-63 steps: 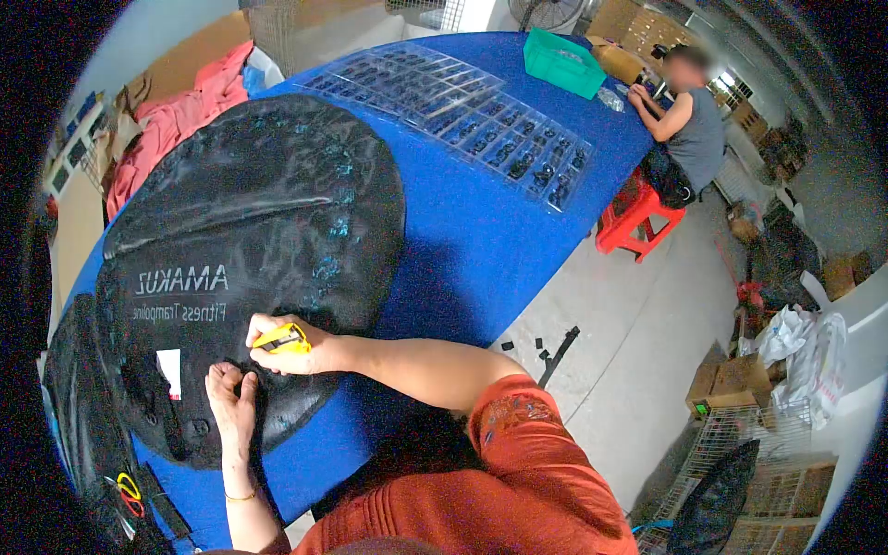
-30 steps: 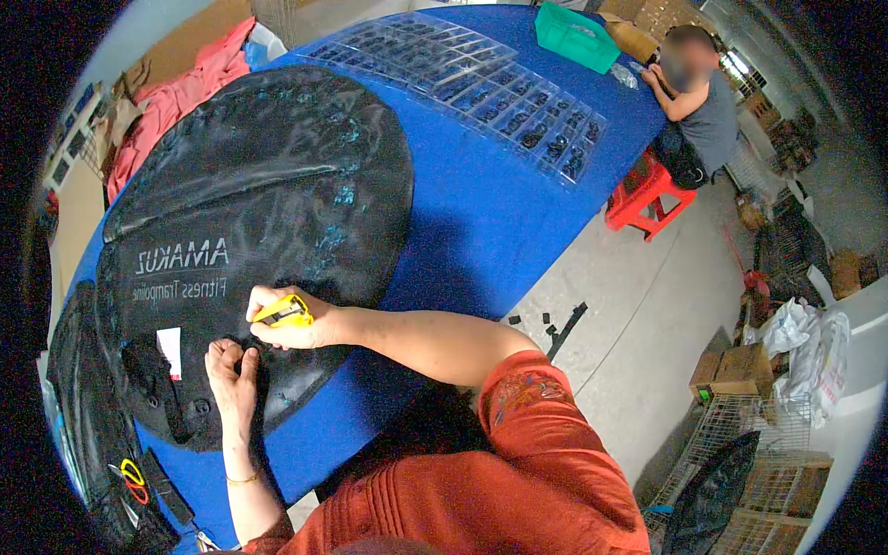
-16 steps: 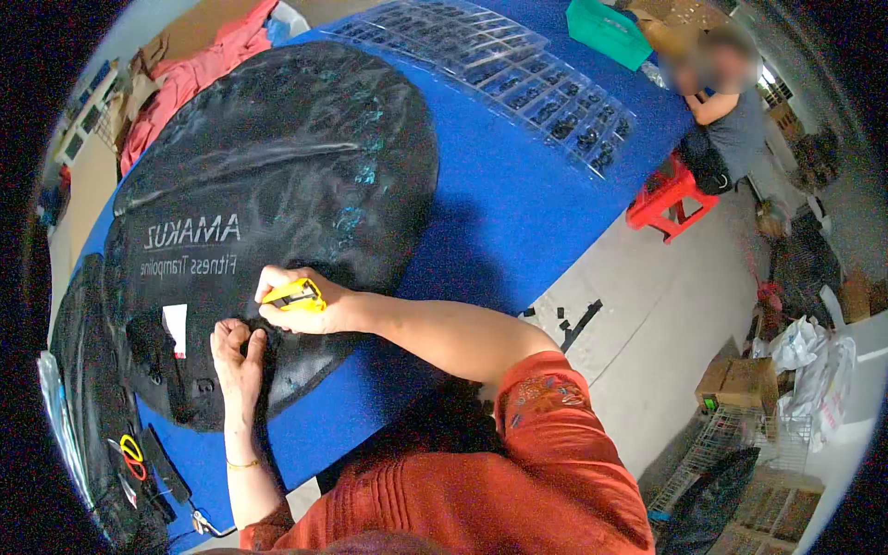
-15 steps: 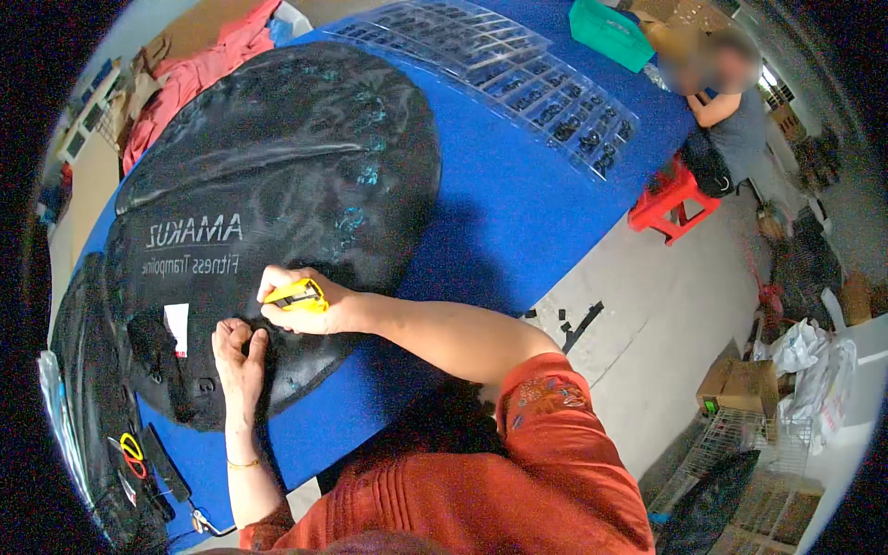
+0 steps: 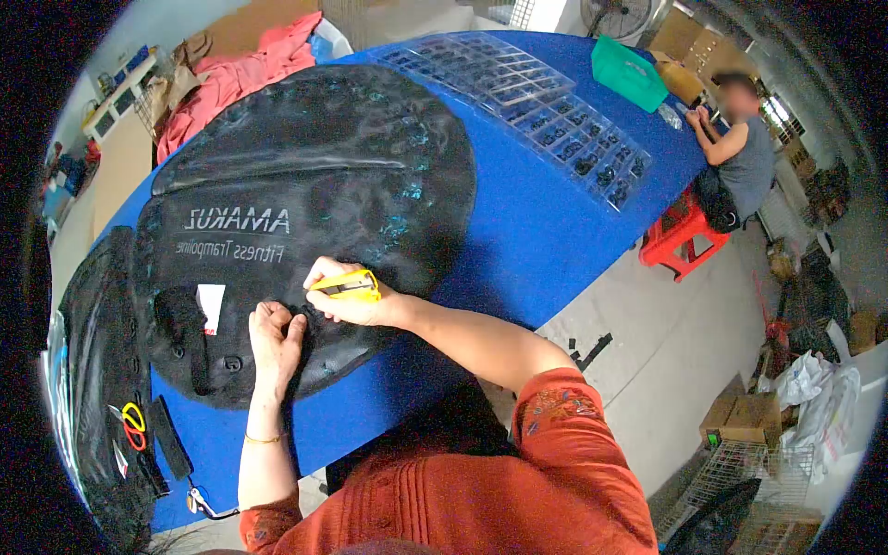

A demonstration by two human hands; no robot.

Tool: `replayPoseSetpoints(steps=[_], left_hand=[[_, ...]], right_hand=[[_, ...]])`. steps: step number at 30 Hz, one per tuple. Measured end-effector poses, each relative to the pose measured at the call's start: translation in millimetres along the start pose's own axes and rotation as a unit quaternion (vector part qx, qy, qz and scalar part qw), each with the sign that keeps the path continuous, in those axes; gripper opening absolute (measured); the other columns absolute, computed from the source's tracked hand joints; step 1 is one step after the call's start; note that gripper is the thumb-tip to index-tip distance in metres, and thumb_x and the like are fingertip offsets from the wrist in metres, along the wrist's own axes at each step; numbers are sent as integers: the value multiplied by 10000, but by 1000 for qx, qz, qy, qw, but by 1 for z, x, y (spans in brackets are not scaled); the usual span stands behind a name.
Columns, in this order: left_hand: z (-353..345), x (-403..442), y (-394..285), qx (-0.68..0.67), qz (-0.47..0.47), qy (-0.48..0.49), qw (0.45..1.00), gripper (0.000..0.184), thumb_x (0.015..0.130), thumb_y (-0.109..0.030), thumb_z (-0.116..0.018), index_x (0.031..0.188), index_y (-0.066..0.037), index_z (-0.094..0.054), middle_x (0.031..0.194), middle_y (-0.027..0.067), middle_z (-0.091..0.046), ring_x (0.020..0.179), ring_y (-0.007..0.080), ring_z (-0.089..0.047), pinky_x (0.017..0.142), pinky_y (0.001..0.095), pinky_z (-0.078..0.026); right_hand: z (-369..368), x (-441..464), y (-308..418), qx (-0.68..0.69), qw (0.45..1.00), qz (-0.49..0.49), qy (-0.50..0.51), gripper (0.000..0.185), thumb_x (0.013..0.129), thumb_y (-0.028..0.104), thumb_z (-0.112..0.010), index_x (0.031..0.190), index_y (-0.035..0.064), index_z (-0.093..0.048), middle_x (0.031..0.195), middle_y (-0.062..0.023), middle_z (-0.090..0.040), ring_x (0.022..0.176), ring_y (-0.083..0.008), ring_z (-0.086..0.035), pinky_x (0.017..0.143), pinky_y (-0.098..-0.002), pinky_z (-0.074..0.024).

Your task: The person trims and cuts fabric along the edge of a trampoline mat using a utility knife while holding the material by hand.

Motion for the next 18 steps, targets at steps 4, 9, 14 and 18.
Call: replayPoseSetpoints(steps=[4,9,14,18], left_hand=[[-3,1,2,3,-12,-8,1000,213,779,-110,-754,731,-12,-571,946,134,-563,901,322,-512,815,429,-420],[-6,2,7,17,-10,-16,1000,201,766,-98,-763,715,-14,-588,940,130,-567,898,324,-518,818,427,-434],[-6,2,9,31,-37,-21,999,173,774,-133,-752,751,-1,-641,942,157,-586,900,338,-534,817,440,-439],[-3,3,4,35,-42,-22,998,170,770,-127,-750,745,-2,-637,935,160,-588,894,341,-534,813,441,-439]], right_hand=[[1,0,0,-13,1000,5,-5,227,927,230,-634,1058,62,-555,865,-52,-637,682,-119,-631,574,-292,-547],[-1,-2,0,-9,1000,5,-11,218,930,211,-625,1069,64,-544,859,-46,-630,697,-109,-619,587,-287,-544],[-5,-1,-4,-8,999,-5,-35,205,936,186,-635,1078,65,-551,843,-44,-636,680,-93,-611,586,-251,-529],[-6,-2,-4,8,999,10,-42,213,925,214,-635,1066,80,-546,819,-29,-623,678,-103,-604,569,-279,-531]])
Point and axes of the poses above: each hand's wrist, its own x-axis towards the middle knuckle, its own z-axis out of the back of the hand, y = z × x, the point moved 2 cm from there along x, towards the middle knuckle
